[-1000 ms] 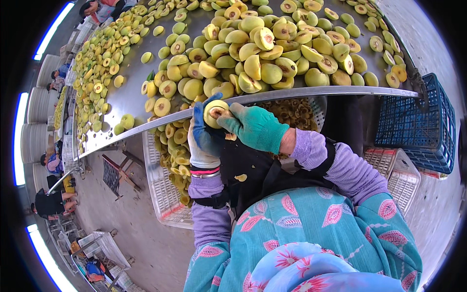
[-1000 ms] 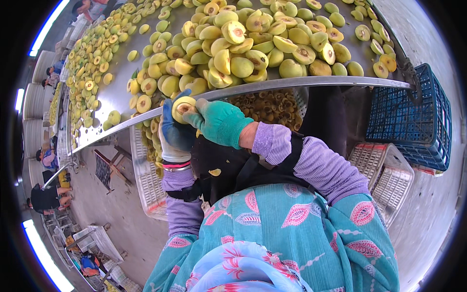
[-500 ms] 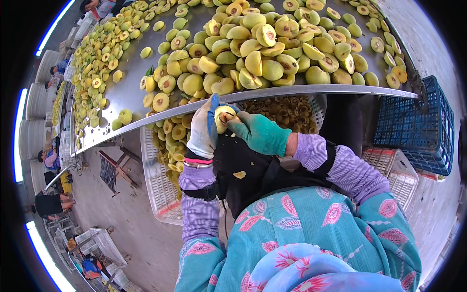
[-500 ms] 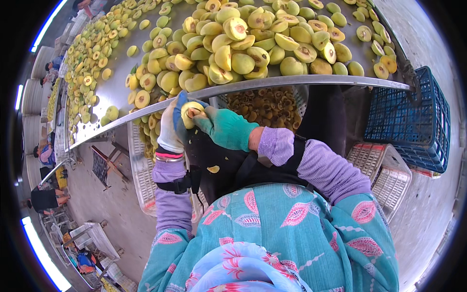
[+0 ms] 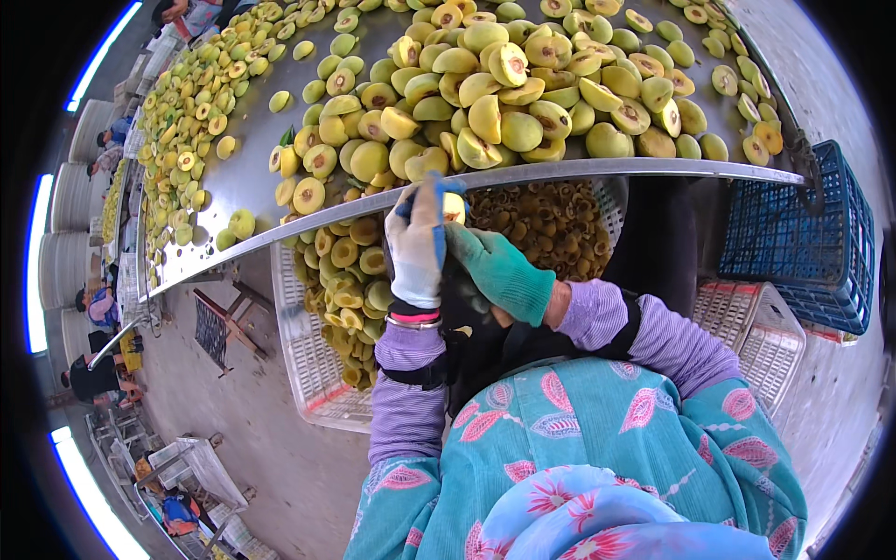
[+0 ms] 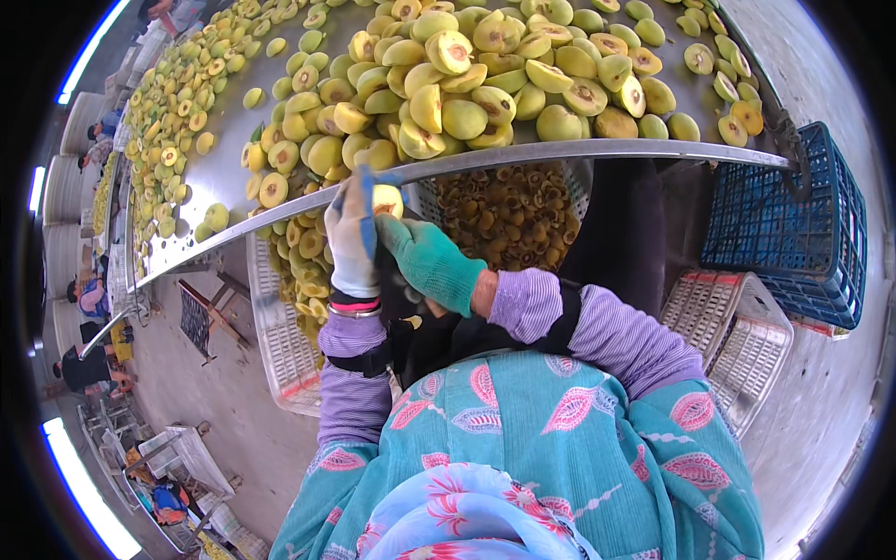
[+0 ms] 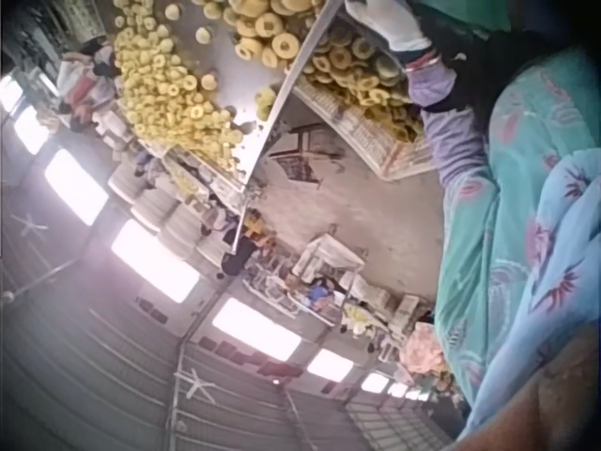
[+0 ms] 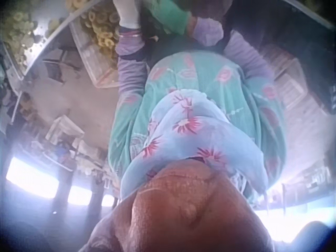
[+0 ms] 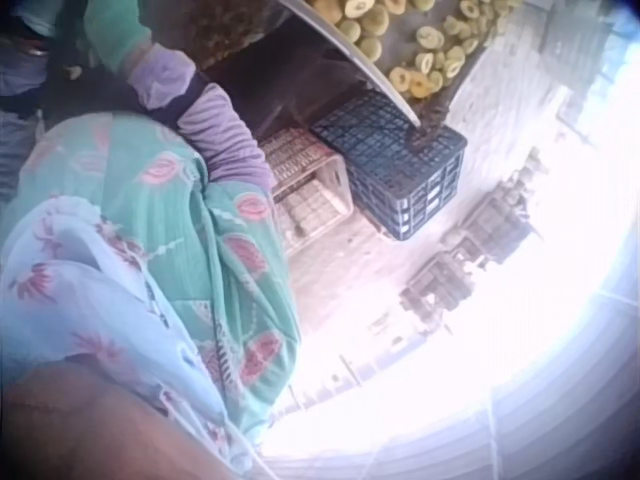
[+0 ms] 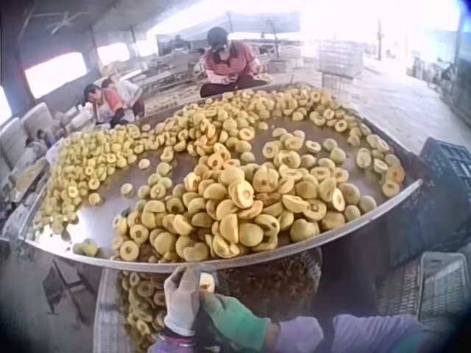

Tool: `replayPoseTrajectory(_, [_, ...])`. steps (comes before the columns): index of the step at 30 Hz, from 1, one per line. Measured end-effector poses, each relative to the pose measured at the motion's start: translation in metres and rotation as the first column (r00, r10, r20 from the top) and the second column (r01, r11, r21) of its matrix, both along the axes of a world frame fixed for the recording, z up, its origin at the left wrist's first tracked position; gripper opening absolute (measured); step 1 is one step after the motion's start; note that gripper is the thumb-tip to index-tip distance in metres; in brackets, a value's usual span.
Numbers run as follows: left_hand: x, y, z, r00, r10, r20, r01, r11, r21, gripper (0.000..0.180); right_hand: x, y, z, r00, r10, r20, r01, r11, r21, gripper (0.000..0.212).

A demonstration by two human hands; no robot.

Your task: Halving and pitting fruit, likely peaches or nectarines, on a metal sorting table.

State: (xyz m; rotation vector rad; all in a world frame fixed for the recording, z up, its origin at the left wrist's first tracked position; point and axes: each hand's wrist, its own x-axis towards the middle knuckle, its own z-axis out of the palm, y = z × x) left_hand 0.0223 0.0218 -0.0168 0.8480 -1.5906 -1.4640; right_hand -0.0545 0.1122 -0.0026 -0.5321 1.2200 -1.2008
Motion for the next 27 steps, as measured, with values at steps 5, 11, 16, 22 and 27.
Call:
replayPoseTrajectory(5, [0.007,-0.001,0.001,0.958,-0.138,-0.252,0.248,0.839,0.484,0.036,-0.01,0.001,-0.014,0.421,0.178,0.889,-0.258,0.964,-0.071,0.043])
replayPoseTrajectory(11, [0.061,0.009,0.014,0.853,0.261,-0.452,0.148,0.711,0.688,0.038,-0.007,0.018,0.014,0.278,0.427,0.861,-0.418,0.86,-0.292,0.042])
replayPoseTrajectory(16, [0.126,-0.075,0.028,0.437,0.425,0.793,-0.281,0.902,-0.329,0.05,-0.047,0.023,-0.096,0.513,-0.166,0.842,-0.199,0.931,0.305,0.043])
replayPoseTrajectory(22, [0.084,-0.179,0.03,-0.151,0.365,0.918,0.101,0.93,-0.354,0.056,-0.023,0.002,-0.016,0.949,-0.014,0.314,-0.097,0.937,0.336,0.039])
replayPoseTrajectory(27, [0.061,-0.154,0.03,0.328,0.421,0.846,0.202,0.843,-0.498,0.05,-0.022,-0.009,-0.004,0.979,-0.04,-0.199,0.029,0.998,-0.057,0.038])
